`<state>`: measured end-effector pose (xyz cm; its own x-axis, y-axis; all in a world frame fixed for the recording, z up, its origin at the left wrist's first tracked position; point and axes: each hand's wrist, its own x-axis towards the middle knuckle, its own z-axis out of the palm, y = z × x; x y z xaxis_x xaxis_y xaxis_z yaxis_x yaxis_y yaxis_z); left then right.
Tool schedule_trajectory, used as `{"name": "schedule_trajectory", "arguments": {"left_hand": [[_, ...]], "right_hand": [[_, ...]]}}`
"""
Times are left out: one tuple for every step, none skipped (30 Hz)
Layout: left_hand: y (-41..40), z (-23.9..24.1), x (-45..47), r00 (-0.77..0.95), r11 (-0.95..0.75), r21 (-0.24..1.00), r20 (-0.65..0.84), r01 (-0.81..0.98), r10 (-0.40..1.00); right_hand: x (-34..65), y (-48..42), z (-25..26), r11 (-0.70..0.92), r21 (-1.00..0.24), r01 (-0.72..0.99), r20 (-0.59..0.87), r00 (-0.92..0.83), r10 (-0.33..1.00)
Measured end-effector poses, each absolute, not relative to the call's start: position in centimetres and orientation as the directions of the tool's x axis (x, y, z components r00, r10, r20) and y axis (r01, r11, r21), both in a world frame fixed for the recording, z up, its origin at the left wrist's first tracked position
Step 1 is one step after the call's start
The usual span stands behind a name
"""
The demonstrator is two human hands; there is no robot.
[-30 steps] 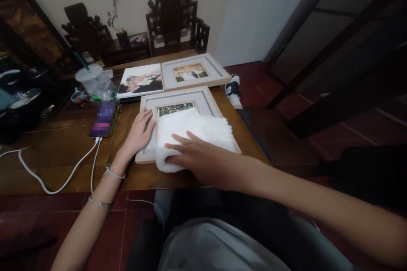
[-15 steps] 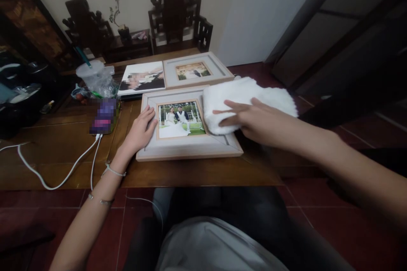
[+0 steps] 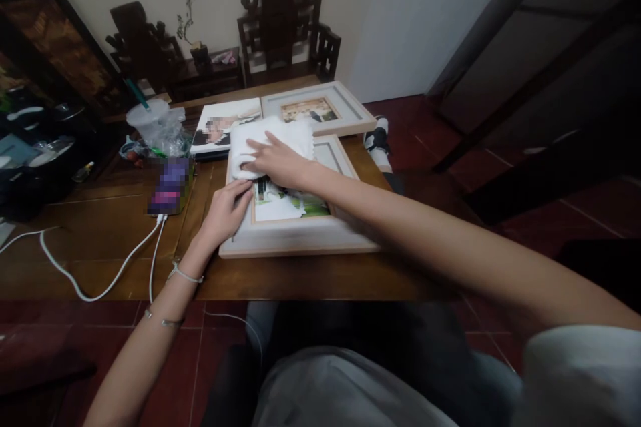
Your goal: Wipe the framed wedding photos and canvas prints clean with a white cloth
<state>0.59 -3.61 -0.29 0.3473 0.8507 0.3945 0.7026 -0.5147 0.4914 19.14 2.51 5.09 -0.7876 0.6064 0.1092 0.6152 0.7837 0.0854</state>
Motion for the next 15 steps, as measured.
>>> {"name": "schedule_trajectory", "arguments": {"left_hand": [[-3.6, -0.3, 0.6, 0.347, -0.515, 0.497, 0.393, 0.698, 0.851], [-3.6, -0.3, 0.6, 0.349, -0.516, 0.503, 0.392, 0.693, 0.851], [-3.6, -0.3, 0.6, 0.351, -0.518, 0.51, 0.391, 0.687, 0.85], [-3.6, -0.4, 0.6, 0.354, -0.52, 0.516, 0.39, 0.681, 0.85], [-3.5, -0.4, 0.5, 0.357, -0.52, 0.521, 0.386, 0.677, 0.851], [-3.5, -0.4, 0.5, 0.357, -0.518, 0.527, 0.381, 0.674, 0.853], [-3.5, -0.4, 0.5, 0.355, -0.514, 0.531, 0.377, 0.674, 0.856], [-3.5, -0.5, 0.5, 0.352, -0.509, 0.535, 0.373, 0.674, 0.859], [-3.5, -0.5, 0.4, 0.348, -0.504, 0.537, 0.37, 0.676, 0.861], [-3.5, -0.5, 0.4, 0.344, -0.5, 0.538, 0.368, 0.679, 0.864], [-3.5, -0.5, 0.4, 0.339, -0.496, 0.537, 0.369, 0.682, 0.866], [-3.5, -0.5, 0.4, 0.333, -0.492, 0.536, 0.369, 0.686, 0.868], [-3.5, -0.5, 0.3, 0.329, -0.488, 0.533, 0.369, 0.691, 0.869], [-3.5, -0.5, 0.3, 0.325, -0.484, 0.531, 0.368, 0.696, 0.871], [-3.5, -0.6, 0.3, 0.323, -0.48, 0.529, 0.366, 0.699, 0.873]], "right_hand": [[18.8, 2.7, 5.1, 0.778, 0.066, 0.625, 0.07, -0.781, 0.621], [18.8, 2.9, 5.1, 0.766, 0.049, 0.641, 0.041, -0.767, 0.64], [19.2, 3.0, 5.2, 0.75, 0.036, 0.66, 0.023, -0.751, 0.66], [19.8, 3.0, 5.3, 0.735, 0.033, 0.677, 0.01, -0.735, 0.678], [20.6, 3.0, 5.5, 0.72, 0.037, 0.692, -0.005, -0.721, 0.693], [21.7, 3.0, 5.7, 0.705, 0.045, 0.708, -0.022, -0.705, 0.709], [22.9, 3.0, 5.9, 0.688, 0.052, 0.724, -0.037, -0.687, 0.725], [24.2, 2.9, 6.1, 0.67, 0.057, 0.74, -0.048, -0.668, 0.742], [25.6, 2.9, 6.3, 0.646, 0.058, 0.761, -0.054, -0.644, 0.764], [26.9, 2.8, 6.4, 0.612, 0.058, 0.789, -0.059, -0.609, 0.791], [28.1, 2.6, 6.4, 0.573, 0.061, 0.817, -0.064, -0.569, 0.82], [29.3, 2.3, 6.4, 0.538, 0.068, 0.84, -0.069, -0.534, 0.843], [30.2, 1.9, 6.3, 0.519, 0.075, 0.852, -0.074, -0.514, 0.855], [31.0, 1.2, 6.2, 0.517, 0.081, 0.852, -0.078, -0.512, 0.856], [31.6, 0.4, 6.1, 0.527, 0.084, 0.846, -0.076, -0.522, 0.85]]}}
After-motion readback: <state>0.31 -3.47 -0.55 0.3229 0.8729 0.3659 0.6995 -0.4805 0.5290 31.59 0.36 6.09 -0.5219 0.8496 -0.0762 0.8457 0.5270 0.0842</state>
